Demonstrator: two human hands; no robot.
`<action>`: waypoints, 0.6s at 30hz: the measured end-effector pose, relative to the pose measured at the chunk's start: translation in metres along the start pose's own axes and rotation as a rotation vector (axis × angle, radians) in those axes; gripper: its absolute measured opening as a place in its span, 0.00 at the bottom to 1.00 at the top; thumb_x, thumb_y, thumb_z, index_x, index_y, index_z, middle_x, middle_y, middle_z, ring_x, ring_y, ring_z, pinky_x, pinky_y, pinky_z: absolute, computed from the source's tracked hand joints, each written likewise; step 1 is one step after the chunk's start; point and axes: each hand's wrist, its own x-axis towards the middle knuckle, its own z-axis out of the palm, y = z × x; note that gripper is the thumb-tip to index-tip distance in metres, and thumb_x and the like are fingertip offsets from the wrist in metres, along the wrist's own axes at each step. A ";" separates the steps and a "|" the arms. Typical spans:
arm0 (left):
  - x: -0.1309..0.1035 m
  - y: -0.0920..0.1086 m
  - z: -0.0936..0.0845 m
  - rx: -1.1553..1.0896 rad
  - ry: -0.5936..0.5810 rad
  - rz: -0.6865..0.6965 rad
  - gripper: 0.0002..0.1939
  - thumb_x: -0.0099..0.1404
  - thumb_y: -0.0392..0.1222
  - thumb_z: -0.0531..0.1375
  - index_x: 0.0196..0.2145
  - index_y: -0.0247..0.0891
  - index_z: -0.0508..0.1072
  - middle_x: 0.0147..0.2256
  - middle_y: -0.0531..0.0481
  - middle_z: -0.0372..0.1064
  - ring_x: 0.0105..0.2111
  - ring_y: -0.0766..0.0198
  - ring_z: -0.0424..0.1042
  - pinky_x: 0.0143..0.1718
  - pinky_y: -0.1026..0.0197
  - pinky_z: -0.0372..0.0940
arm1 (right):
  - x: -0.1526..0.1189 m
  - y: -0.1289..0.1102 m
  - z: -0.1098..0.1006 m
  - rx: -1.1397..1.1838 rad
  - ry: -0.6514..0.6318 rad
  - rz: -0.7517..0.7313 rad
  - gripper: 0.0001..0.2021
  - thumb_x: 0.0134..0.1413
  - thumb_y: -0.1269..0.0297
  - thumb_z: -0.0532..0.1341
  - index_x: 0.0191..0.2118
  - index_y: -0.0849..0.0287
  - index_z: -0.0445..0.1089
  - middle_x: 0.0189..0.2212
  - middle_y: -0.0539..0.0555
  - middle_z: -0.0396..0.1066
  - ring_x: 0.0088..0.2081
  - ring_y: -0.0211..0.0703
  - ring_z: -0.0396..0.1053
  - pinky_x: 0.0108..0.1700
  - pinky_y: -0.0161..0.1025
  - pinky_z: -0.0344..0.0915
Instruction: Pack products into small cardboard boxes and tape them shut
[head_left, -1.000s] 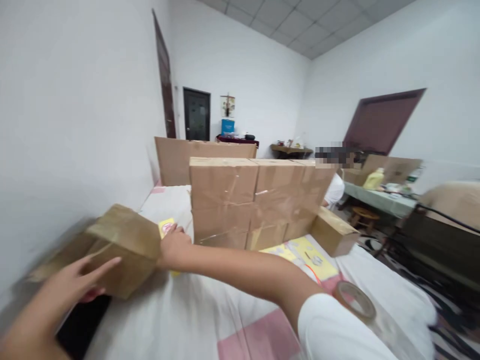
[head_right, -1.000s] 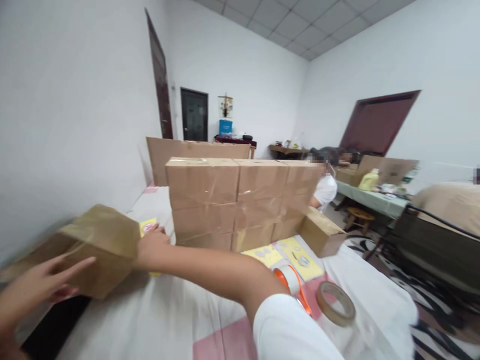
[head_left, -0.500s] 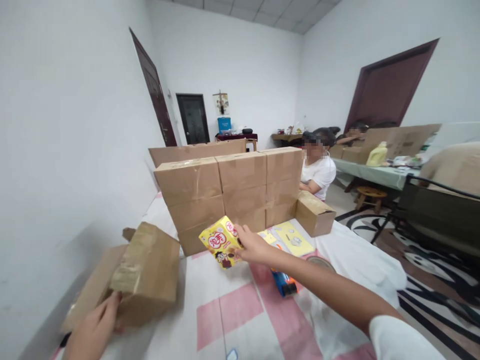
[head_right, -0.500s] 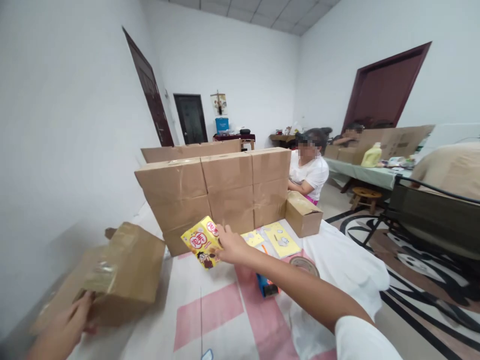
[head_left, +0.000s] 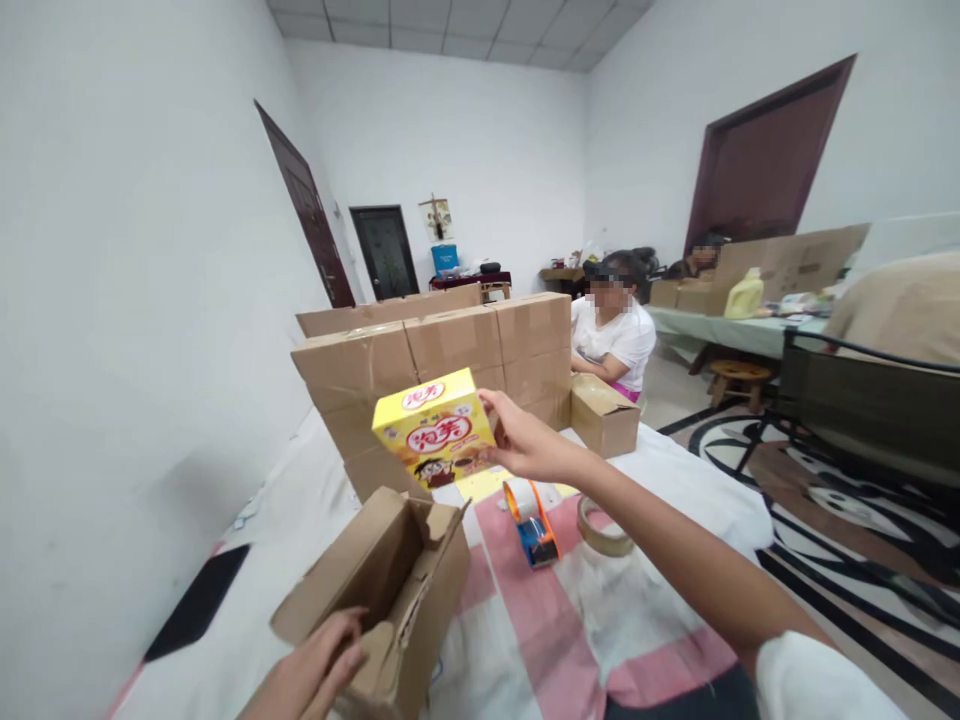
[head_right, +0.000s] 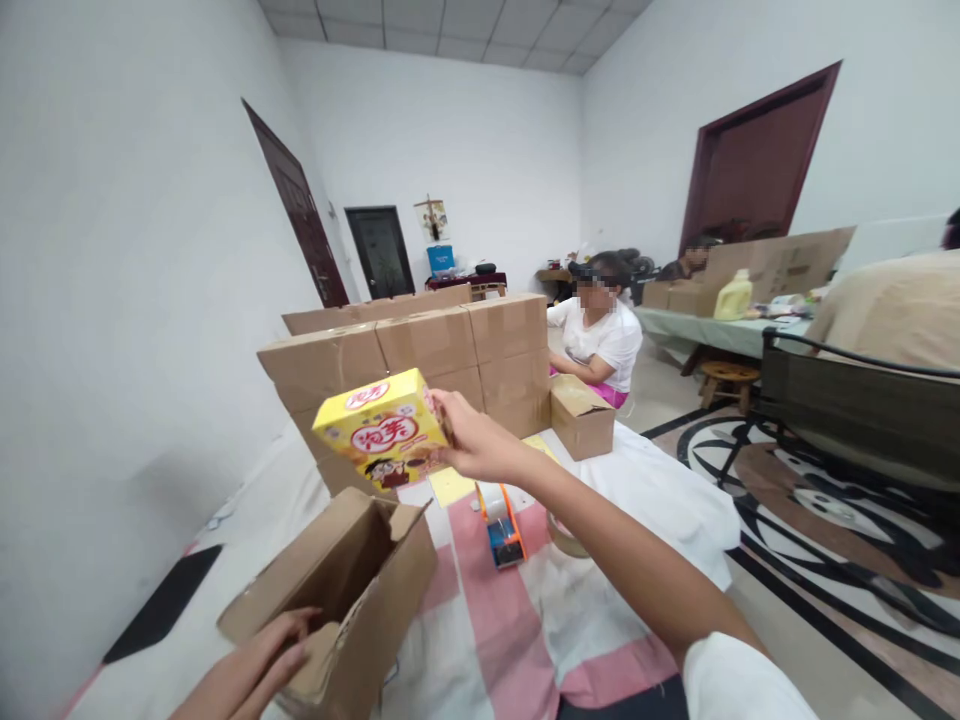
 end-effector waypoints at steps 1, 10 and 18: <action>0.001 0.008 0.004 0.004 -0.047 0.029 0.12 0.65 0.55 0.56 0.41 0.56 0.77 0.54 0.53 0.76 0.44 0.50 0.80 0.42 0.53 0.78 | -0.002 -0.010 0.000 -0.015 -0.064 -0.004 0.35 0.59 0.63 0.63 0.68 0.56 0.47 0.59 0.63 0.62 0.50 0.50 0.70 0.51 0.45 0.68; -0.004 0.011 0.017 0.038 -0.186 0.269 0.12 0.67 0.54 0.57 0.36 0.51 0.80 0.48 0.46 0.77 0.52 0.51 0.75 0.49 0.57 0.74 | -0.025 -0.032 0.039 -0.366 -0.527 -0.151 0.39 0.57 0.67 0.62 0.69 0.57 0.43 0.54 0.61 0.65 0.39 0.48 0.73 0.38 0.41 0.68; -0.023 -0.034 0.019 -0.084 0.168 0.230 0.15 0.65 0.57 0.59 0.31 0.47 0.77 0.56 0.45 0.69 0.52 0.50 0.74 0.40 0.60 0.75 | -0.026 -0.035 0.060 -0.600 -0.630 -0.159 0.38 0.52 0.63 0.67 0.65 0.58 0.50 0.53 0.62 0.67 0.36 0.47 0.74 0.30 0.37 0.63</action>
